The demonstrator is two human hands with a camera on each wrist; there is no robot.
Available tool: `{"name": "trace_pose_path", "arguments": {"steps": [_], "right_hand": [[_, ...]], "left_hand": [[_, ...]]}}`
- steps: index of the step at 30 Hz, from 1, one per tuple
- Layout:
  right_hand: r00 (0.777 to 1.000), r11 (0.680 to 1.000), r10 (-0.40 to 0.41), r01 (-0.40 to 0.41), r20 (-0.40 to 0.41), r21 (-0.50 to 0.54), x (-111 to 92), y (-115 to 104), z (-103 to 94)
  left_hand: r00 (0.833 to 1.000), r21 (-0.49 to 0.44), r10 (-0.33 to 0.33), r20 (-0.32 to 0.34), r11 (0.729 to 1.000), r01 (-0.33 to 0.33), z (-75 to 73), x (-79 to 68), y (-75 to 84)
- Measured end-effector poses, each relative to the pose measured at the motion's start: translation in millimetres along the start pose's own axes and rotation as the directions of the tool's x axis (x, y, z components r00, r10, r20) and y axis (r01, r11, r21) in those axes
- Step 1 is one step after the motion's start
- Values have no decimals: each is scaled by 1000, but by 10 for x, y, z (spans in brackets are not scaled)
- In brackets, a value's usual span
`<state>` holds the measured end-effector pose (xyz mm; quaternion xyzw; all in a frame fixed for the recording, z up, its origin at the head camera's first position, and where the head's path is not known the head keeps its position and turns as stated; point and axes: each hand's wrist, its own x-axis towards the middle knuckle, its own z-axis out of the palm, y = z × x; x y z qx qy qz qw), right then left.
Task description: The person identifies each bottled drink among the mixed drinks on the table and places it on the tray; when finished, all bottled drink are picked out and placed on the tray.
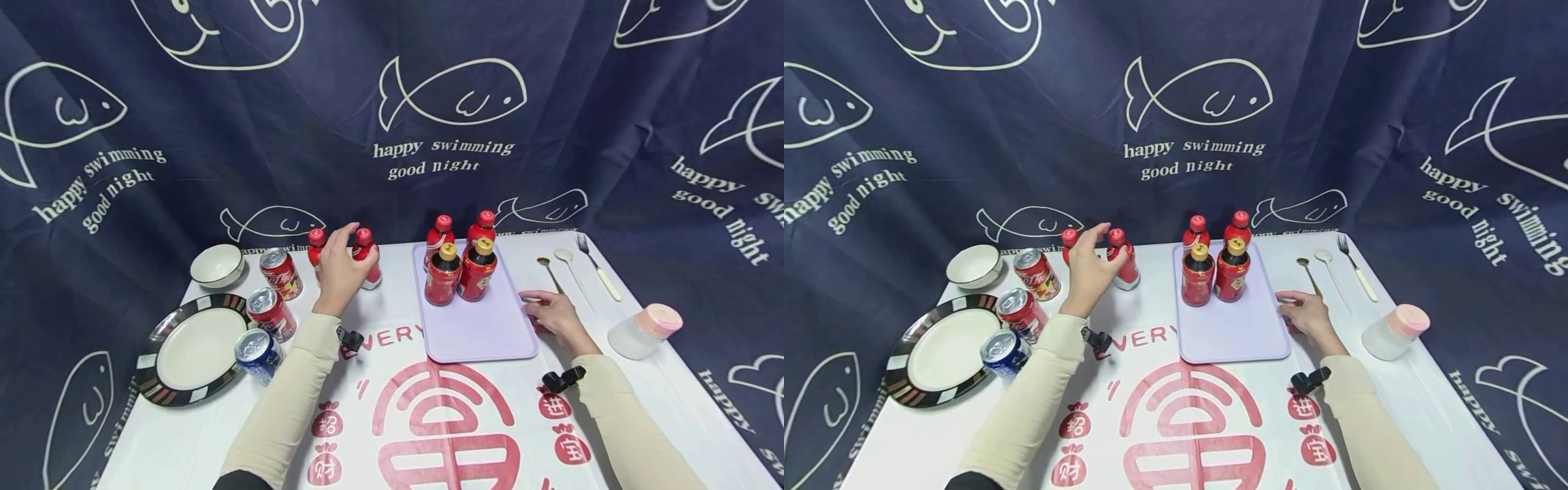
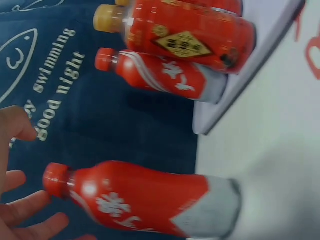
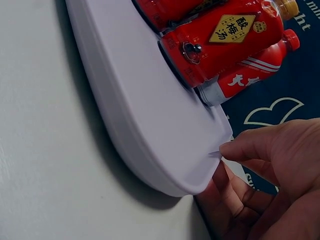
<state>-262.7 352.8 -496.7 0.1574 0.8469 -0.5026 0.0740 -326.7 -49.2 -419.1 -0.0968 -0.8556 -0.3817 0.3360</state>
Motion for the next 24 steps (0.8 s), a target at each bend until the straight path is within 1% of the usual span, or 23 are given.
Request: {"name": "trace_pose_path", "arguments": {"steps": [4, 6, 11, 18, 24], "right_hand": [[1000, 1000, -1, 1, 5, 13, 1, 13, -8], [1000, 1000, -4, 4, 9, 18, 2, 16, -8], [1000, 1000, 1, -1, 1, 18, 7, 12, -6], [1000, 1000, 3, -3, -7, 10, 2, 5, 2], [1000, 1000, 12, -12, -15, 9, -11, -2, 0]], "left_hand": [[999, 17, -42, 10, 999, 41, 108, -77, -78], [999, 17, -47, 1, 999, 47, 168, -104, -122], [998, -32, -54, -16, 998, 54, 288, -145, -213], [994, -89, -106, 11, 990, 107, 365, -196, -267], [991, -109, -135, 7, 985, 135, 423, -205, -310]]}}
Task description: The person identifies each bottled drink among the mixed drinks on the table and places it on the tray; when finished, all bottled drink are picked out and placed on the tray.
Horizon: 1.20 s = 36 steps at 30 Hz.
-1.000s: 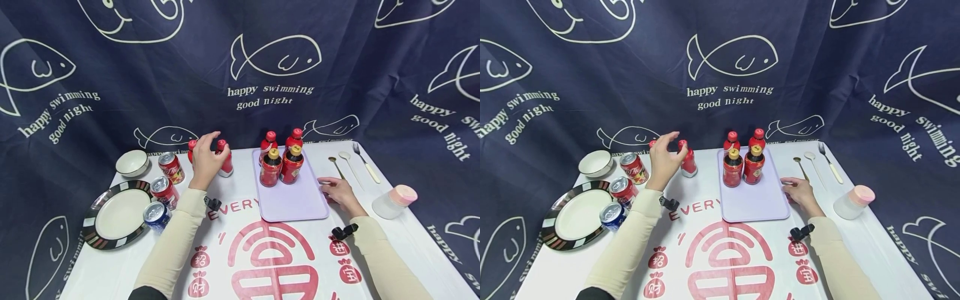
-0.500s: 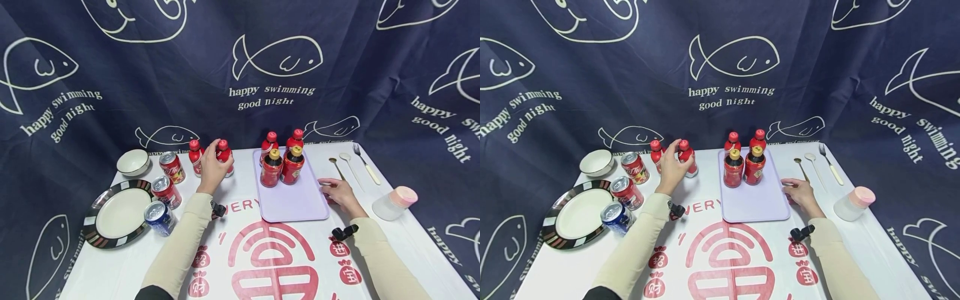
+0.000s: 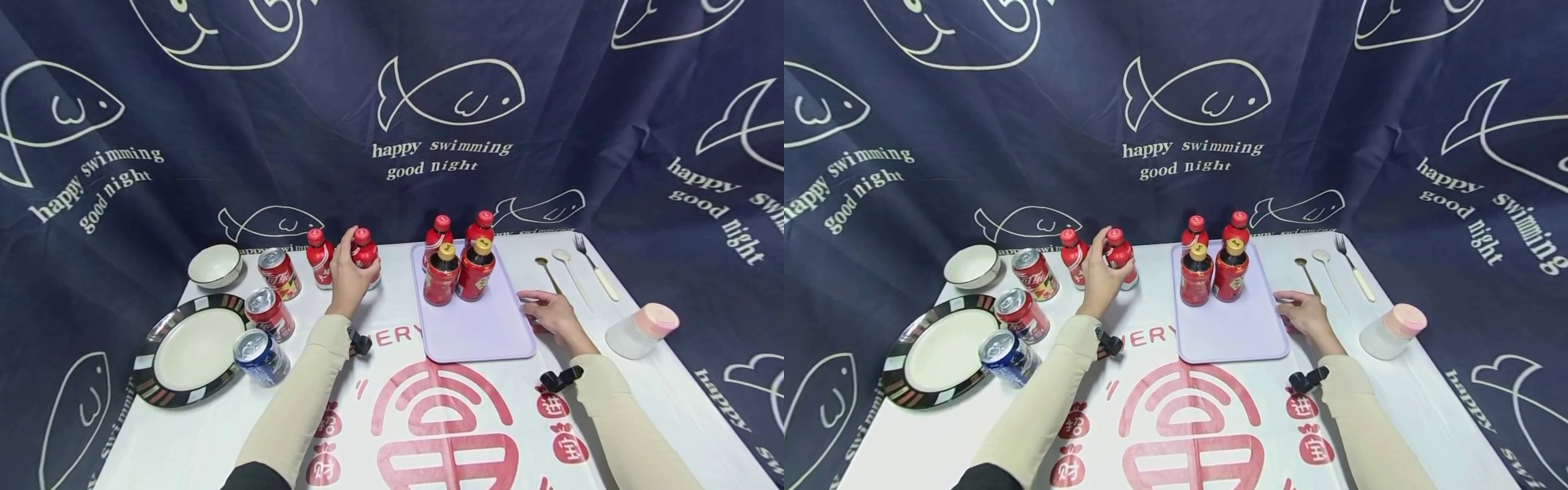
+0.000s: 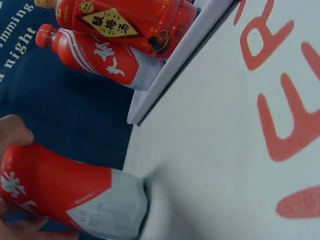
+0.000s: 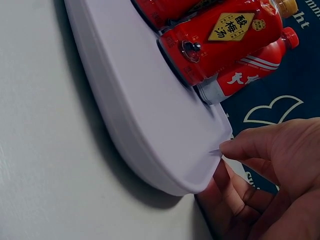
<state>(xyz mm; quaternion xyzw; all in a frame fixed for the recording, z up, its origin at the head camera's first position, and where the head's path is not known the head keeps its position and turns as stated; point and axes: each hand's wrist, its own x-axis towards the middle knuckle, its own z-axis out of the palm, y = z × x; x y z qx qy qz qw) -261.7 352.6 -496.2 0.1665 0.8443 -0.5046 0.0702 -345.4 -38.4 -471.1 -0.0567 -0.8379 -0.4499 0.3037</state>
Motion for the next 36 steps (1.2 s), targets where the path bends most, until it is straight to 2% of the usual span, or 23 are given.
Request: {"name": "trace_pose_path", "arguments": {"steps": [12, 20, 24, 28, 31, 33, 36], "right_hand": [[1000, 1000, 7, -7, 11, 3, 14, 10, 19], [1000, 1000, 1, -1, 8, -9, 25, 16, 10], [1000, 1000, 0, 0, 5, -8, 40, 22, 7], [1000, 1000, 1, -1, 6, -1, 49, 29, 15], [1000, 1000, -7, 7, 10, 6, 46, 28, 21], [1000, 1000, -2, 2, 4, 11, 45, 26, 23], [1000, 1000, -7, 7, 8, 9, 42, 24, 18]], "left_hand": [[999, -47, -31, 16, 998, 32, 8, 14, -27], [999, -74, 39, -15, 996, -40, -20, 40, 18], [997, -111, 77, -6, 991, -77, -56, 71, 84], [992, -165, 114, 47, 981, -104, -112, 89, 155], [984, -202, 119, 129, 975, -91, -164, 97, 213], [974, -220, 113, 198, 973, -68, -200, 97, 252], [946, -271, 114, 302, 962, -29, -245, 92, 305]]}}
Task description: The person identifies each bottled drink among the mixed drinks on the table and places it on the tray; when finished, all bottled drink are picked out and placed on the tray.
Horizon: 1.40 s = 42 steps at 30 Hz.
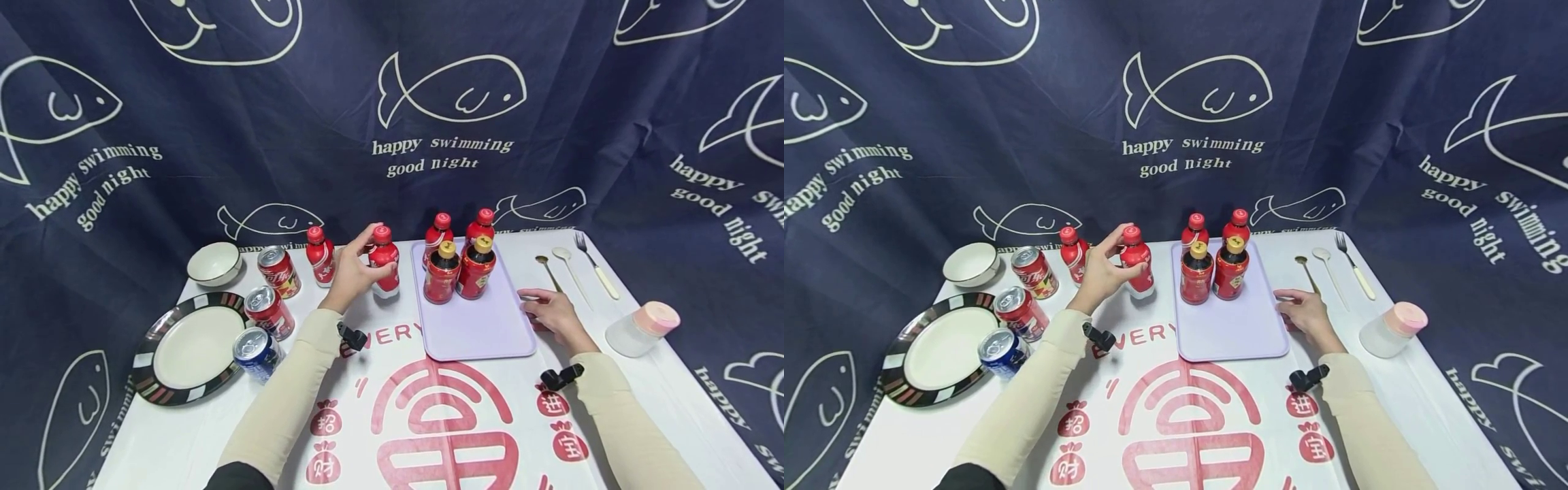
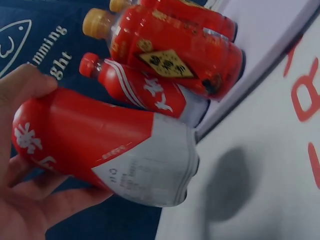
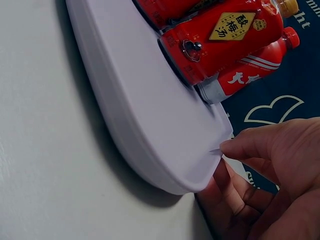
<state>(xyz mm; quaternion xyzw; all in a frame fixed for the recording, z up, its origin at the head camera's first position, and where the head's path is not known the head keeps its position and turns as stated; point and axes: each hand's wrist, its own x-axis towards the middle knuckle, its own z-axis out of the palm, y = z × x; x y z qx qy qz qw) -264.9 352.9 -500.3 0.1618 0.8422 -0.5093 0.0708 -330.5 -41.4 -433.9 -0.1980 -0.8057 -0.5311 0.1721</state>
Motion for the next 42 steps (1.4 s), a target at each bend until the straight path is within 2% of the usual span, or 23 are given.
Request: {"name": "trace_pose_path", "arguments": {"steps": [2, 5, 8, 12, 14, 18, 22, 28, 33, 37, 39, 42], "right_hand": [[1000, 1000, 7, -6, -6, 1, -4, -6, -2], [1000, 1000, 9, -9, -3, 1, -15, -14, -8], [1000, 1000, 6, -6, 2, 2, -25, -17, -19], [1000, 1000, -3, 3, 4, 0, -27, -24, -34], [1000, 1000, -4, 4, 3, -1, -26, -28, -38], [1000, 1000, -2, 2, 2, 0, -27, -30, -39], [1000, 1000, 4, -4, 3, 0, -22, -26, -26], [1000, 1000, 4, -4, 2, 0, -21, -14, -21], [1000, 1000, -8, 8, 9, -2, -32, 3, -36], [1000, 1000, -9, 9, 12, 0, -32, 7, -30], [1000, 1000, 1, -1, 8, 0, -27, 7, -23], [1000, 1000, 5, -5, 12, 0, -17, 4, -17]], "left_hand": [[998, -53, 1, 60, 999, 2, -10, -9, 48], [991, -143, 38, 129, 989, -19, -15, -22, 123], [978, -212, 84, 190, 976, -42, -40, -58, 317], [955, -244, 152, 256, 966, -89, -58, -110, 645], [941, -254, 194, 276, 959, -123, -30, -123, 754], [915, -279, 235, 328, 949, -144, 68, -138, 895], [889, -296, 249, 384, 945, -137, 189, -144, 980], [860, -333, 288, 421, 931, -149, 448, -149, 984], [844, -330, 313, 435, 928, -175, 746, -126, 843], [828, -316, 348, 440, 923, -221, 913, -122, 784], [822, -308, 358, 442, 922, -235, 968, -129, 778], [825, -272, 353, 442, 929, -251, 1035, -139, 770]]}}
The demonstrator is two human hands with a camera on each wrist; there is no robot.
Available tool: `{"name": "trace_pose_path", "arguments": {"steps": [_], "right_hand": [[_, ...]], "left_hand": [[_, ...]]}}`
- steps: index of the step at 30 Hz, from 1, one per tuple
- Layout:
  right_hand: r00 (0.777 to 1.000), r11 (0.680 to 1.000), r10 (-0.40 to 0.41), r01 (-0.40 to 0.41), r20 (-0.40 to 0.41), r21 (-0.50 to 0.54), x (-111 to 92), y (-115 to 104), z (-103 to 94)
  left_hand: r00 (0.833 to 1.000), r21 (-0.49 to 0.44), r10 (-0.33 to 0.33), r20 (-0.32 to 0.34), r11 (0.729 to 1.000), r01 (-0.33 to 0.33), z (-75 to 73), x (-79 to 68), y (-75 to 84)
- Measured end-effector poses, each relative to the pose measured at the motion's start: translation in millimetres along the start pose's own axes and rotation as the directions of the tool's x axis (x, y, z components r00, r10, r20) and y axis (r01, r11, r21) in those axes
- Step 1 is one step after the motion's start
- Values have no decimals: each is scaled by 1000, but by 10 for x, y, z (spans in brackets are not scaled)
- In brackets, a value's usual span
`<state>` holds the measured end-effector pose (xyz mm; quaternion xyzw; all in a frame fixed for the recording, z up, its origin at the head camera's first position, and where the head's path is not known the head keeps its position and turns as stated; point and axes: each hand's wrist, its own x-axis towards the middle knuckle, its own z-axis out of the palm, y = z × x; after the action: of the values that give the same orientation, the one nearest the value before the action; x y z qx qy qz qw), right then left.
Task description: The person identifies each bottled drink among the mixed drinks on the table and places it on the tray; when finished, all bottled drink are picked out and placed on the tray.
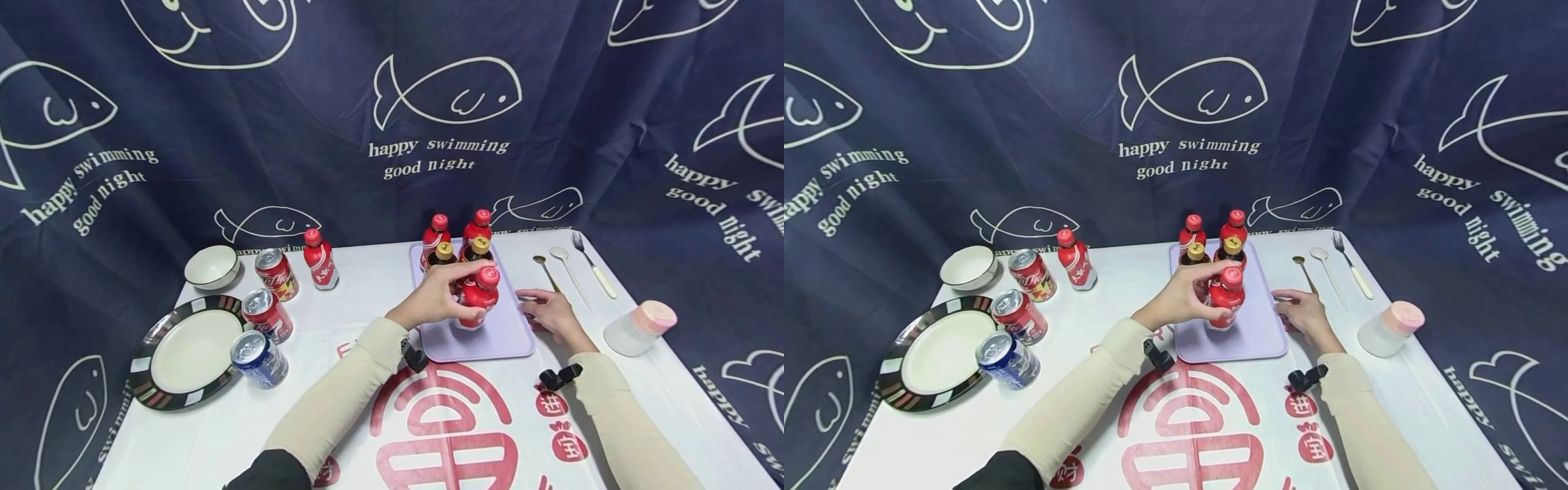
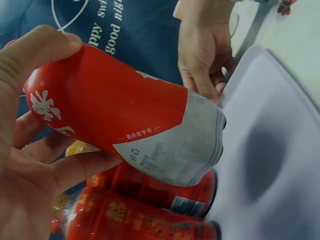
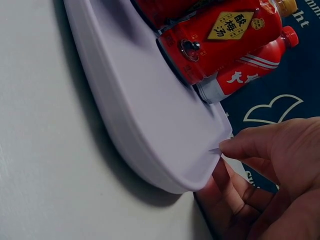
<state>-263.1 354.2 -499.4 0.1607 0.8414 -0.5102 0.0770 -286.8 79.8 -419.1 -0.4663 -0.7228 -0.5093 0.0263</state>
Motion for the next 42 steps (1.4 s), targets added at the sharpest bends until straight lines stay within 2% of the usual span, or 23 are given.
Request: {"name": "trace_pose_path", "arguments": {"steps": [6, 13, 23, 33, 42], "right_hand": [[1000, 1000, 8, -8, -4, 3, 7, -7, 2], [1000, 1000, 4, -4, -5, 11, -3, -5, 5], [1000, 1000, -21, 21, 11, 23, -11, 4, -15], [1000, 1000, 5, -5, 5, 2, -2, 5, -18], [1000, 1000, 17, -17, 3, 8, -6, 1, -13]], "left_hand": [[999, 103, -38, -4, 994, 38, 101, 10, -64], [995, 30, -91, 39, 995, 90, 206, 46, -141], [989, 45, -142, 40, 989, 141, 315, 59, -245], [986, 19, -164, 9, 986, 164, 388, 54, -296], [989, -16, -147, -8, 989, 147, 437, 65, -343]]}}
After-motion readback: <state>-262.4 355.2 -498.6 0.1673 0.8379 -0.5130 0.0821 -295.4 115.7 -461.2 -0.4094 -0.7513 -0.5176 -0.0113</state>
